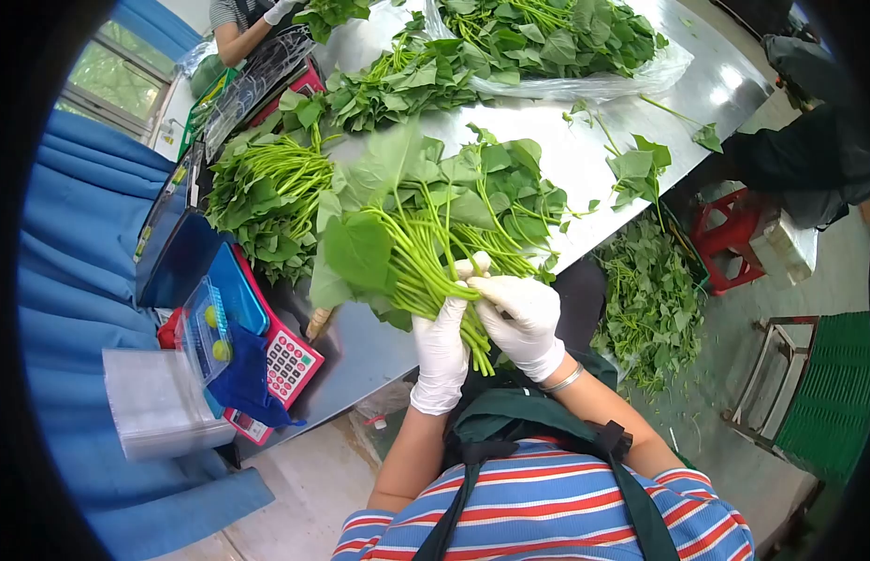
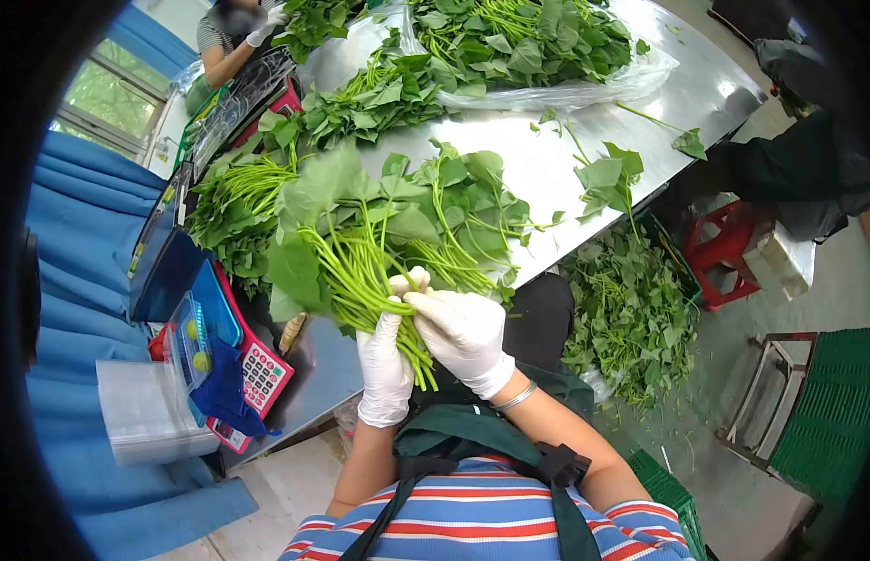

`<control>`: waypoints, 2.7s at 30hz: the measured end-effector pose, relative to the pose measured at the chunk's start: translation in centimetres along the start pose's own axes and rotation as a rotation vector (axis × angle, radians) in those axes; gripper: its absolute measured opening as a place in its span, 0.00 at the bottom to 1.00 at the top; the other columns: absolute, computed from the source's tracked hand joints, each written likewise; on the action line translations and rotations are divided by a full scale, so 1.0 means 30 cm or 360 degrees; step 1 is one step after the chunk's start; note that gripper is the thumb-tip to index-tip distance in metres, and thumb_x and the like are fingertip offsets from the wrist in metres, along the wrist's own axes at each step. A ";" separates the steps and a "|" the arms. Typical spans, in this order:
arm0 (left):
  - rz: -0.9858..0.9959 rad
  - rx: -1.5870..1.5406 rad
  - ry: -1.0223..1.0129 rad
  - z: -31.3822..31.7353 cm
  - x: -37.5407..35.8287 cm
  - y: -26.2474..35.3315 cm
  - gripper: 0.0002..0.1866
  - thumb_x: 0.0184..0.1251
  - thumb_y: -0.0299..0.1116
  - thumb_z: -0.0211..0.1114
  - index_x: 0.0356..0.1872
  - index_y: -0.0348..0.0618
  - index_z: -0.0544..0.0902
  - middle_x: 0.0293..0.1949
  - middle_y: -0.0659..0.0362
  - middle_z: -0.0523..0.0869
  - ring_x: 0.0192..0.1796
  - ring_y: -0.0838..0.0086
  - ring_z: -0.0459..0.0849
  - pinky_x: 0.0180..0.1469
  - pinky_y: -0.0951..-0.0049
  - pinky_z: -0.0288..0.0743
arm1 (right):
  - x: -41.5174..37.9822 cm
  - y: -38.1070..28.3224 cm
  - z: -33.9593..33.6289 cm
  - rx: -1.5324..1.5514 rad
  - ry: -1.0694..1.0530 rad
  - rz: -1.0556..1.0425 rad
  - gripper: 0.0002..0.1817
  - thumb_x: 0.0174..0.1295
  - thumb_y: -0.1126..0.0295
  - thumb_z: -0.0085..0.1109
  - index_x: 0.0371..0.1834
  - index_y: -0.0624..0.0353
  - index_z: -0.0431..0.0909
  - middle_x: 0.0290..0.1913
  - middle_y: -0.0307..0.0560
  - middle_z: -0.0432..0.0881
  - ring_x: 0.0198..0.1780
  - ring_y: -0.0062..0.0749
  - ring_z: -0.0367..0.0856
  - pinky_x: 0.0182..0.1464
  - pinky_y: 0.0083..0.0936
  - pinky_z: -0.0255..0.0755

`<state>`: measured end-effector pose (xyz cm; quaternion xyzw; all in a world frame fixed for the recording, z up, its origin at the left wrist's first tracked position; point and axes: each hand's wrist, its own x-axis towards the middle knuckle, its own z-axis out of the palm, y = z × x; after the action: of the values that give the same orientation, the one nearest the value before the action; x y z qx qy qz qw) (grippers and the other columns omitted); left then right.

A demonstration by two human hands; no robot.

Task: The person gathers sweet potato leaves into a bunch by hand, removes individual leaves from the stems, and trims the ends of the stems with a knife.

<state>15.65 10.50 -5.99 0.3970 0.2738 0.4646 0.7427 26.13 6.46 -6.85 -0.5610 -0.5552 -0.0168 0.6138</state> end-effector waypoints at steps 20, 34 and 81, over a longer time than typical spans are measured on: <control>0.0011 0.0216 0.0324 0.014 0.019 0.093 0.20 0.67 0.25 0.51 0.61 0.36 0.67 0.59 0.50 0.72 0.52 0.73 0.76 0.56 0.72 0.69 | 0.039 0.026 -0.022 -0.0339 -0.0200 0.0172 0.09 0.50 0.74 0.60 0.36 0.53 0.78 0.27 0.44 0.78 0.26 0.37 0.78 0.28 0.28 0.72; 0.0212 -0.0401 -0.0026 -0.050 0.021 0.151 0.15 0.69 0.29 0.52 0.54 0.39 0.66 0.32 0.62 0.70 0.31 0.77 0.67 0.38 0.73 0.64 | 0.072 0.212 -0.035 -0.0602 -0.0224 0.0449 0.09 0.51 0.66 0.64 0.31 0.57 0.79 0.30 0.45 0.78 0.33 0.37 0.77 0.38 0.30 0.70; 0.0169 0.0474 0.0317 -0.018 0.029 0.108 0.15 0.62 0.20 0.55 0.51 0.31 0.69 0.40 0.50 0.82 0.27 0.80 0.74 0.33 0.82 0.68 | 0.093 0.093 -0.169 0.0890 0.0853 0.1305 0.05 0.60 0.70 0.59 0.35 0.58 0.81 0.26 0.31 0.77 0.26 0.13 0.70 0.32 0.12 0.64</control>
<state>14.06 12.29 -3.59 0.4684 0.3904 0.4944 0.6194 32.35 5.57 -5.51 -0.5231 -0.0997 0.2288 0.8149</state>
